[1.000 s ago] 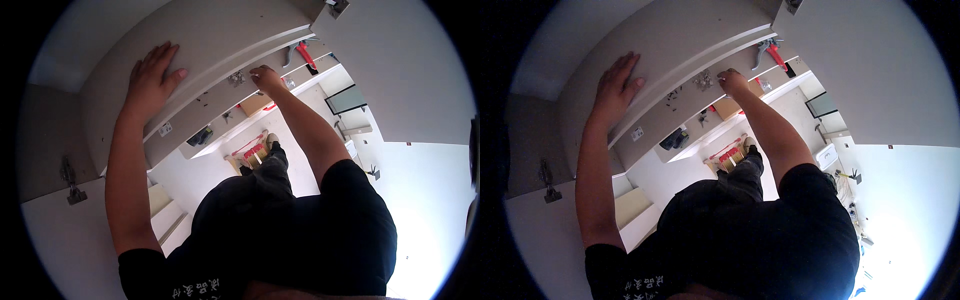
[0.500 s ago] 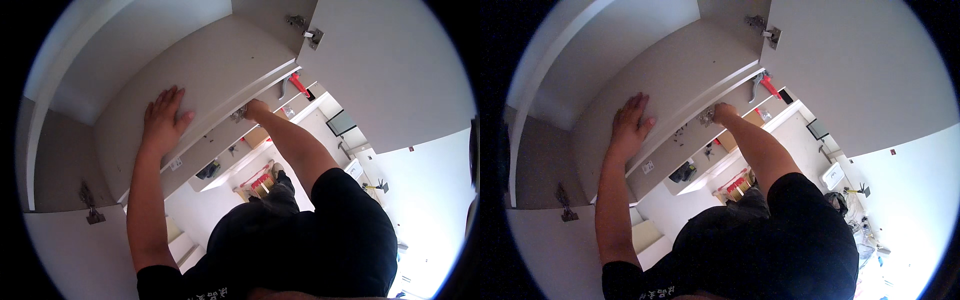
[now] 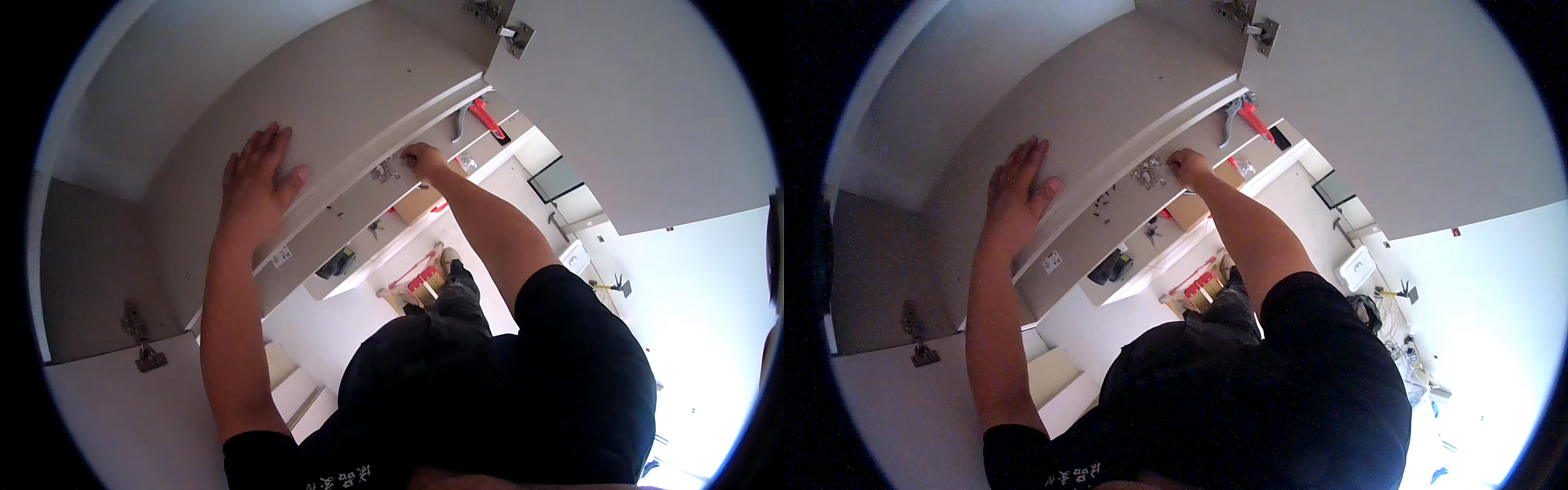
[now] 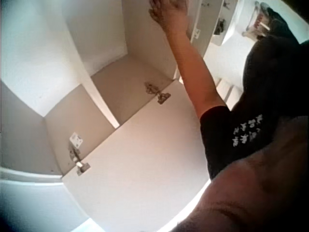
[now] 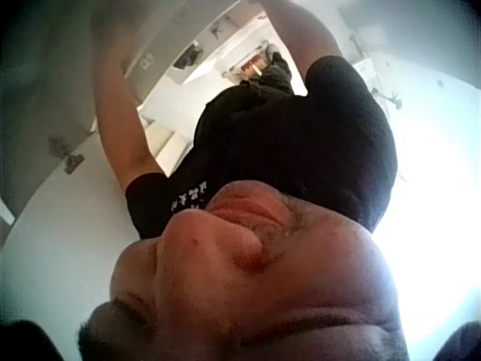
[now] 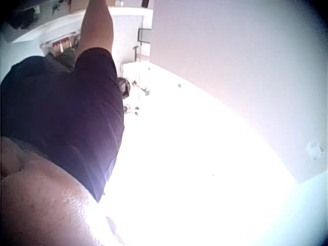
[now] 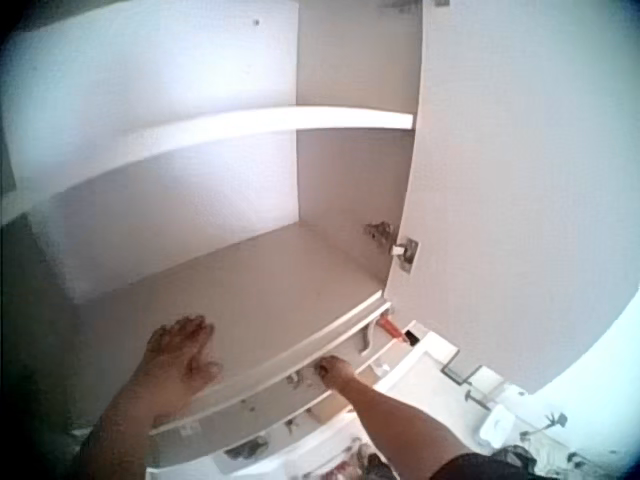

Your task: The person installs hinges and internal hardware into a white wall cabinet by hand, attaches and aligns a cabinet door, and then picks up a caulking gun and a small wooden step stool.

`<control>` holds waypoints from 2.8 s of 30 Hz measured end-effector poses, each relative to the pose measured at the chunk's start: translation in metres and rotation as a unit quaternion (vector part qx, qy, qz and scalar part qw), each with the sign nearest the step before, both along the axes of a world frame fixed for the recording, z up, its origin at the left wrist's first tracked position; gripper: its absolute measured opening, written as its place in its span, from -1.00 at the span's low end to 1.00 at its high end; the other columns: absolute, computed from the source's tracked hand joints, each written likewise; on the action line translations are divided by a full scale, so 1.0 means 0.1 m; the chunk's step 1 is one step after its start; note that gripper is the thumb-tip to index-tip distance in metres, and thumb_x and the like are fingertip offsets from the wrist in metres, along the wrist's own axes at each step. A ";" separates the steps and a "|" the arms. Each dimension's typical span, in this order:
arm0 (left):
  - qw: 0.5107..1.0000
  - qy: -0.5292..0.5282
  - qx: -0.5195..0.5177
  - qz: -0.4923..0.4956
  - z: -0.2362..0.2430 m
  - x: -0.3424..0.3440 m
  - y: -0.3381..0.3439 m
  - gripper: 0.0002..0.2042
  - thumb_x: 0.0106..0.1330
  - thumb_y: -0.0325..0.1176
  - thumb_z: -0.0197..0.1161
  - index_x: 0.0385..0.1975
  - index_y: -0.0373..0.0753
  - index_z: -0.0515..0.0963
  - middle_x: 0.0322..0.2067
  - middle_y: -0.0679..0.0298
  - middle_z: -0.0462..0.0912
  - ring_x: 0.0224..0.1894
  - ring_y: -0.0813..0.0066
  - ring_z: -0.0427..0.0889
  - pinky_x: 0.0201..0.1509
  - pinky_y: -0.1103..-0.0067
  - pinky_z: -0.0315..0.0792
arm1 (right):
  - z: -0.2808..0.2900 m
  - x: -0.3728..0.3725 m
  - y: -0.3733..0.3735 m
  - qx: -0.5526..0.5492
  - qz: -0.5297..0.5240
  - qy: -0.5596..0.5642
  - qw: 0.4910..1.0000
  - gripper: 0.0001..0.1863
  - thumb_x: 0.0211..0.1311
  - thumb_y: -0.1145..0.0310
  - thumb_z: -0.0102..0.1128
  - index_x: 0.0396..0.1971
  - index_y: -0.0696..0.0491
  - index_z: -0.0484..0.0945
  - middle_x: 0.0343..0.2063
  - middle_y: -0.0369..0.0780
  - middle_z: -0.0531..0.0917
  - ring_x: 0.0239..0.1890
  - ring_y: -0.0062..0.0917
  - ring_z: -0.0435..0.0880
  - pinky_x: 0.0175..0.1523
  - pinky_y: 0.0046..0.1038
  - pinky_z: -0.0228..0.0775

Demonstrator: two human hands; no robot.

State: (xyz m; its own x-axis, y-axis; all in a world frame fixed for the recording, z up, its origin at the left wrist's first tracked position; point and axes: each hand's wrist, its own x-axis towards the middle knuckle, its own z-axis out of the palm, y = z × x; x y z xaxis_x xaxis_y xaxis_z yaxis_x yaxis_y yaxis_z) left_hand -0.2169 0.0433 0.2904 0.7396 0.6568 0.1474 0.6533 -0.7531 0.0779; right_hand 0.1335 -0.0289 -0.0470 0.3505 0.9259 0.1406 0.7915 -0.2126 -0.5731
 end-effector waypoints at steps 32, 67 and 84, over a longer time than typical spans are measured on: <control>0.998 -0.025 -0.035 -0.034 0.04 -0.07 0.06 -0.34 0.43 0.02 0.22 0.48 -0.08 0.29 0.53 0.13 0.21 0.58 0.06 0.11 0.60 0.00 -0.13 | 1.05 -0.41 -0.92 0.095 0.009 0.388 0.917 -0.92 0.32 0.53 0.34 -0.24 0.13 0.63 -0.39 -0.31 0.68 -0.26 -0.62 0.67 -0.15 -0.50 0.55; 0.999 -0.036 -0.038 0.003 0.04 -0.03 0.00 -0.33 0.42 0.12 0.19 0.47 -0.03 0.32 0.53 0.21 0.21 0.59 0.19 0.10 0.63 0.06 -0.14 | 3.10 0.36 -0.01 0.173 0.107 -0.079 0.976 -0.84 0.26 0.46 0.29 -0.21 -0.03 0.77 -0.21 -0.23 0.71 -0.12 -0.34 0.71 0.01 -0.33 0.56; 0.999 -0.038 -0.026 -0.003 0.01 -0.03 0.01 -0.35 0.44 0.08 0.18 0.47 -0.02 0.32 0.53 0.22 0.22 0.59 0.18 0.10 0.63 0.06 -0.14 | 3.06 0.18 -0.18 0.248 0.081 -0.222 0.940 -0.65 0.03 0.51 0.16 -0.18 -0.05 0.78 -0.07 -0.20 0.73 0.01 -0.27 0.69 0.11 -0.27 0.62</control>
State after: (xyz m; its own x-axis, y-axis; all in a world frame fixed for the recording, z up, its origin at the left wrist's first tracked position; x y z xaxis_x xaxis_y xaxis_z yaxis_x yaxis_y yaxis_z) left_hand -0.2198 0.0442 0.2912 0.7315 0.6605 0.1692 0.6394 -0.7507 0.1660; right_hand 0.1514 -0.0468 0.2590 0.0149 0.7442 0.6678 0.9747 0.1382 -0.1758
